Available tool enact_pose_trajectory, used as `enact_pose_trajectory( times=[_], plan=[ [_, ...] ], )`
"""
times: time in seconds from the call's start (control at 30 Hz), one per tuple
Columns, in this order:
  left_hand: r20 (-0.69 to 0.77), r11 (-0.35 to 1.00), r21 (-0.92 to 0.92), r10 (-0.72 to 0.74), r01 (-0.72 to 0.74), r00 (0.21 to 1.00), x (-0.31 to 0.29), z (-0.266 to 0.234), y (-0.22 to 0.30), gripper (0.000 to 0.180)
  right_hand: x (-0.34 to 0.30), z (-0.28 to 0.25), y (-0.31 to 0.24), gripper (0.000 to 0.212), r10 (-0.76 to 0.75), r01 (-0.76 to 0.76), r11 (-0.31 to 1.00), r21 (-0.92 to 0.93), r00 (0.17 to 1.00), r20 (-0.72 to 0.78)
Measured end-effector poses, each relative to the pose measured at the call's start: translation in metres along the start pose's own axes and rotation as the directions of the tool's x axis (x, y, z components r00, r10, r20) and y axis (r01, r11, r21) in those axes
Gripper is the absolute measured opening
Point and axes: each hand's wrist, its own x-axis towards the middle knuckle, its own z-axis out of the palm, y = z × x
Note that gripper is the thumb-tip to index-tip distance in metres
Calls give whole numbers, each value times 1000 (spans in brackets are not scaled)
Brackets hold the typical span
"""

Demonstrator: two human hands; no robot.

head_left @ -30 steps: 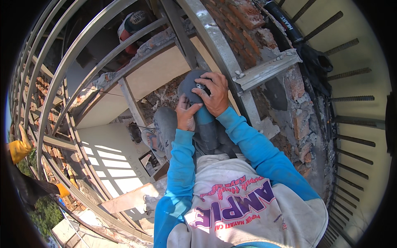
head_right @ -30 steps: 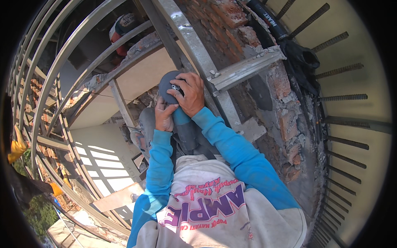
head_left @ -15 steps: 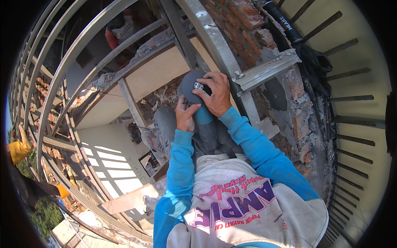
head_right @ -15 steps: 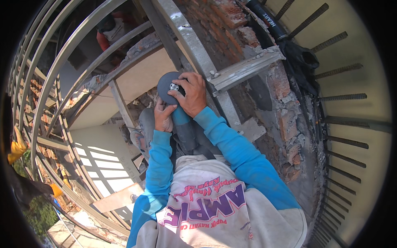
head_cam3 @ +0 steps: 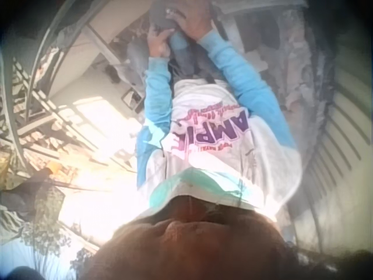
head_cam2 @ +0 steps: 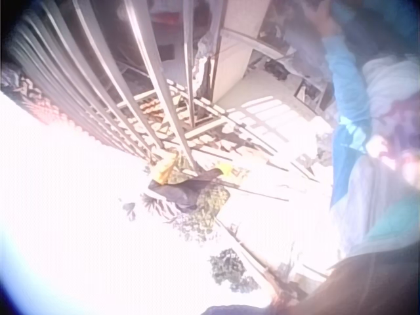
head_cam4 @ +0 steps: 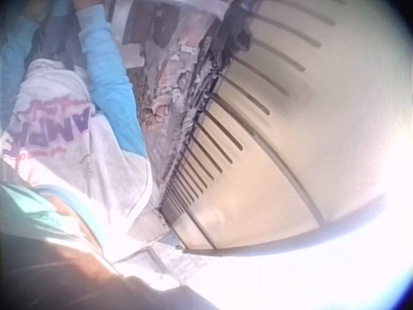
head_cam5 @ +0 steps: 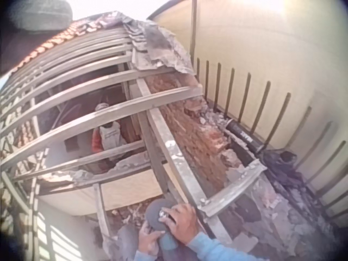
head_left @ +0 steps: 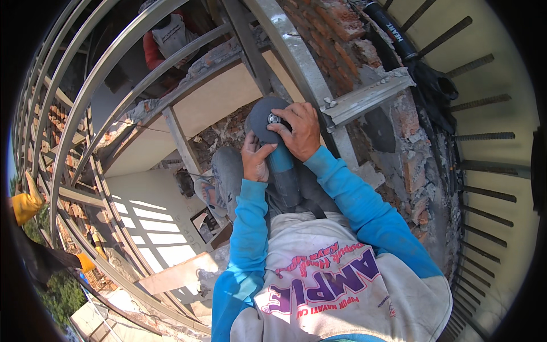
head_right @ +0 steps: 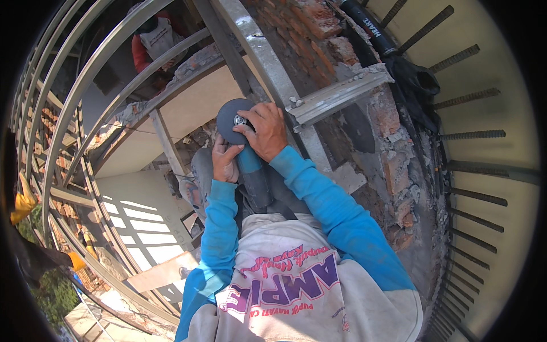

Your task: The person removes a metal nut and a disc from an angle grinder, places a different disc onto the tool, and tightens the nut before using the grinder on a metal beam.

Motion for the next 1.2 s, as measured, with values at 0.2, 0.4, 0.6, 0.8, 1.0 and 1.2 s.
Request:
enact_pose_trajectory(
  times=[0.2, 0.4, 0.6, 0.8, 1.0, 1.2],
  plan=[
    [-7, 996, 70, 58, -57, 998, -2, 5, 1, 60, -3, 3, -12, 36, 162, -161, 985, -66, 987, 11],
    [-18, 999, 13, 42, -42, 999, -5, 0, 3, 64, 9, -13, 3, 33, -106, 83, 987, 140, 981, 161],
    [-33, 998, 36, 60, -59, 998, -9, 4, 2, 64, 5, -5, -1, 35, -53, 59, 998, -35, 986, 158],
    [-38, 997, 35, 71, -69, 997, -7, 1, 3, 66, 27, -24, -12, 38, -82, 269, 904, -331, 871, 485],
    [-12, 994, 73, 77, -76, 997, -11, 7, 7, 71, 48, -35, -14, 44, 70, 195, 932, -305, 730, 679],
    [-5, 992, 89, 94, -94, 996, -14, 10, 12, 73, 59, -36, -25, 47, 340, -57, 925, -377, 573, 746]
  ],
)
